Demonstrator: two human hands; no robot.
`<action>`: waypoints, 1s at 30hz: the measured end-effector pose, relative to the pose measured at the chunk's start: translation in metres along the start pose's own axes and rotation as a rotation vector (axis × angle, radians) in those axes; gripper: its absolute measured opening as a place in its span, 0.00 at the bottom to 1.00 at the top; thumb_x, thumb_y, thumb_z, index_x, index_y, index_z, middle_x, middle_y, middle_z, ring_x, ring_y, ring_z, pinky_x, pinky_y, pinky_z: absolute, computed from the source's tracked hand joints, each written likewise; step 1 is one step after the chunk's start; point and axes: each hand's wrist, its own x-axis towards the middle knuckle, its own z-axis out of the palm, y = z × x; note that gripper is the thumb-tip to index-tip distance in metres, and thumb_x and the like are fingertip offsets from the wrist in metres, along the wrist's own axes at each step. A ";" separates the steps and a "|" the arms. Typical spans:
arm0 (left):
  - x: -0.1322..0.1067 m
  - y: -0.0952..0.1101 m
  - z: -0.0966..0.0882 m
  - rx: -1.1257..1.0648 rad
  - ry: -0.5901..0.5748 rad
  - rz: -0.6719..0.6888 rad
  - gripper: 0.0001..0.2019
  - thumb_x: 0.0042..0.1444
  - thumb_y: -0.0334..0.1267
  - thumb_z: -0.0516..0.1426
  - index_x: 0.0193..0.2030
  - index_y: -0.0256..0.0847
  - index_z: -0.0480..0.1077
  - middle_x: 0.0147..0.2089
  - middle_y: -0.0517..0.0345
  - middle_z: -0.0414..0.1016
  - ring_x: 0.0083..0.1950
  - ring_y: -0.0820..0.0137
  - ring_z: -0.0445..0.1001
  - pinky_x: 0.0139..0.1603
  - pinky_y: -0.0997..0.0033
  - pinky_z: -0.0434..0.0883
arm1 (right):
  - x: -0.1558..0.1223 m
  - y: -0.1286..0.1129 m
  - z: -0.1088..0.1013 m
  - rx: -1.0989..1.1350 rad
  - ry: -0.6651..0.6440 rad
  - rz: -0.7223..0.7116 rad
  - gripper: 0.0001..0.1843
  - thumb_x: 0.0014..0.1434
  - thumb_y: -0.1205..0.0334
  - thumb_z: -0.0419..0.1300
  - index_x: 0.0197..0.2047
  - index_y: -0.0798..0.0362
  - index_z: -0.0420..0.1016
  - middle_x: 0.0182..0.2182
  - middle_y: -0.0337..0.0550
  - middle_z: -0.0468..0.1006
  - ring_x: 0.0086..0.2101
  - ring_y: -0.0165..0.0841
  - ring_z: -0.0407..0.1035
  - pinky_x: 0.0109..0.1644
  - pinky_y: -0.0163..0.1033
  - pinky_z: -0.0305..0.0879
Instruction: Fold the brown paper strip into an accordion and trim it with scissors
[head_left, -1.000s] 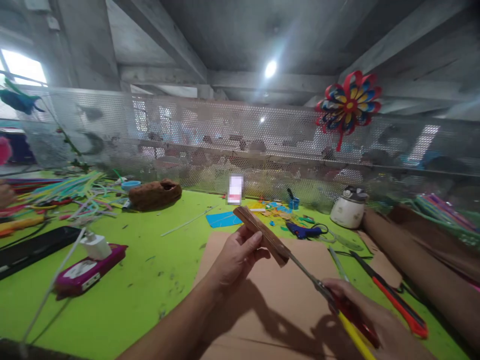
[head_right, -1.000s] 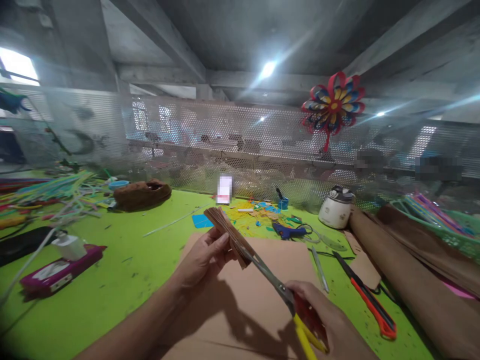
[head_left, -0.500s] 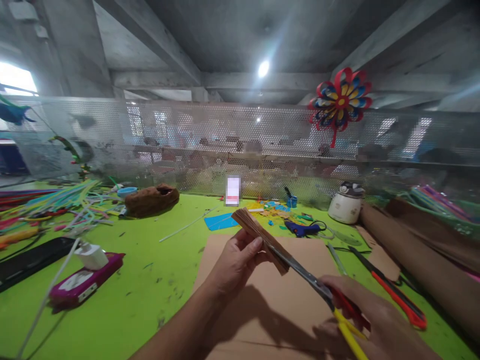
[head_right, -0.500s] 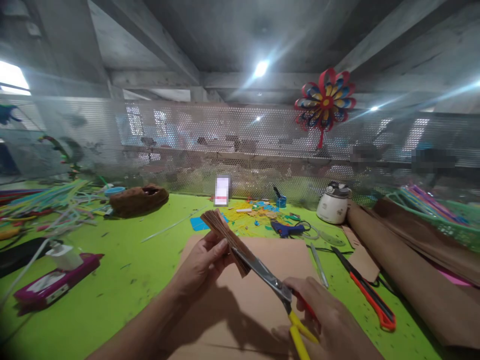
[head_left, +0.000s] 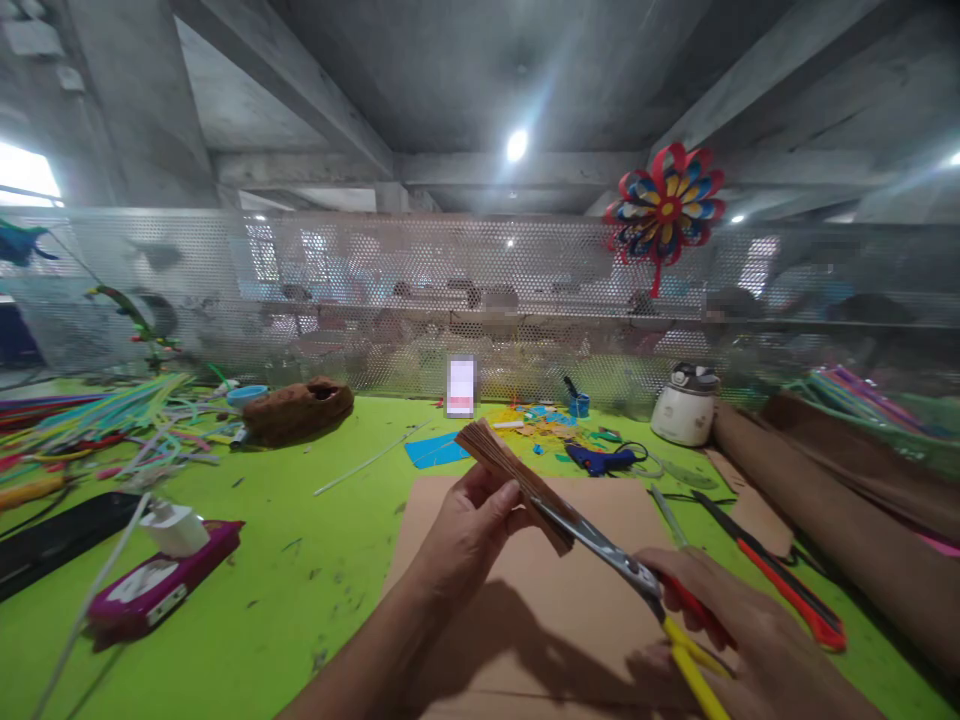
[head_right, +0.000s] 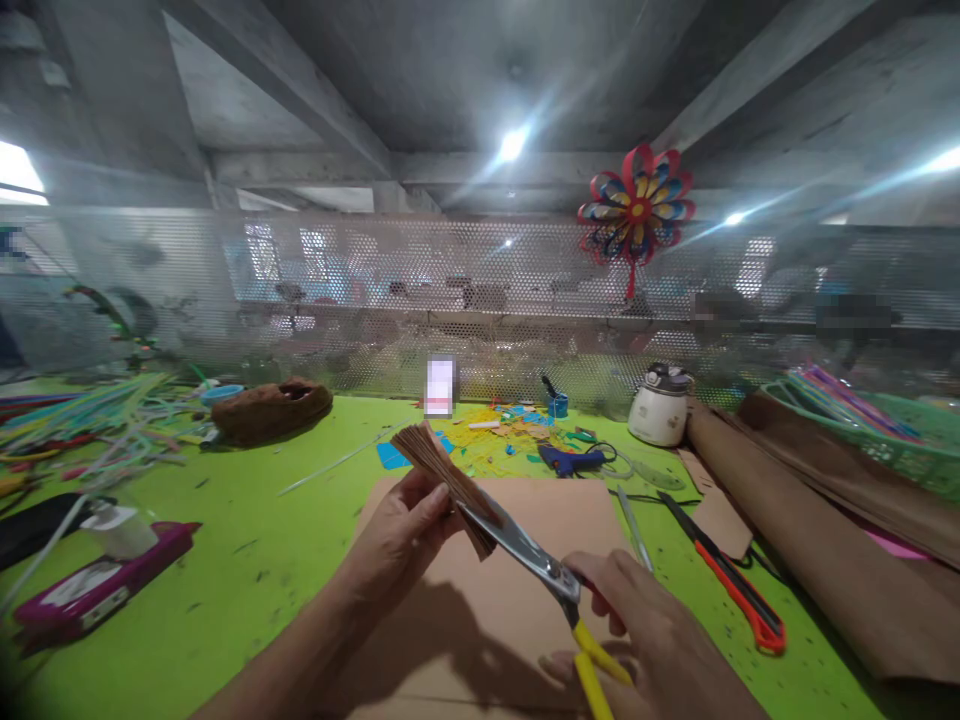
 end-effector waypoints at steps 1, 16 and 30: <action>0.000 0.000 0.000 -0.002 -0.001 0.003 0.09 0.50 0.37 0.62 0.37 0.35 0.71 0.36 0.51 0.72 0.38 0.66 0.73 0.44 0.60 0.71 | 0.000 0.000 0.000 -0.001 -0.006 0.002 0.21 0.48 0.54 0.63 0.48 0.42 0.70 0.32 0.43 0.74 0.32 0.38 0.71 0.35 0.38 0.72; 0.000 0.001 0.002 -0.022 0.013 0.019 0.08 0.50 0.35 0.62 0.37 0.36 0.72 0.35 0.54 0.72 0.36 0.69 0.72 0.42 0.63 0.72 | 0.001 -0.004 0.000 -0.049 0.038 -0.029 0.22 0.46 0.56 0.64 0.47 0.41 0.73 0.28 0.40 0.75 0.26 0.35 0.70 0.28 0.35 0.69; 0.000 -0.002 0.000 -0.056 0.012 0.023 0.08 0.51 0.34 0.61 0.38 0.33 0.73 0.35 0.53 0.73 0.35 0.71 0.73 0.44 0.65 0.71 | 0.001 0.002 -0.001 -0.265 0.120 -0.282 0.21 0.47 0.55 0.65 0.46 0.47 0.74 0.28 0.39 0.78 0.23 0.30 0.72 0.22 0.27 0.68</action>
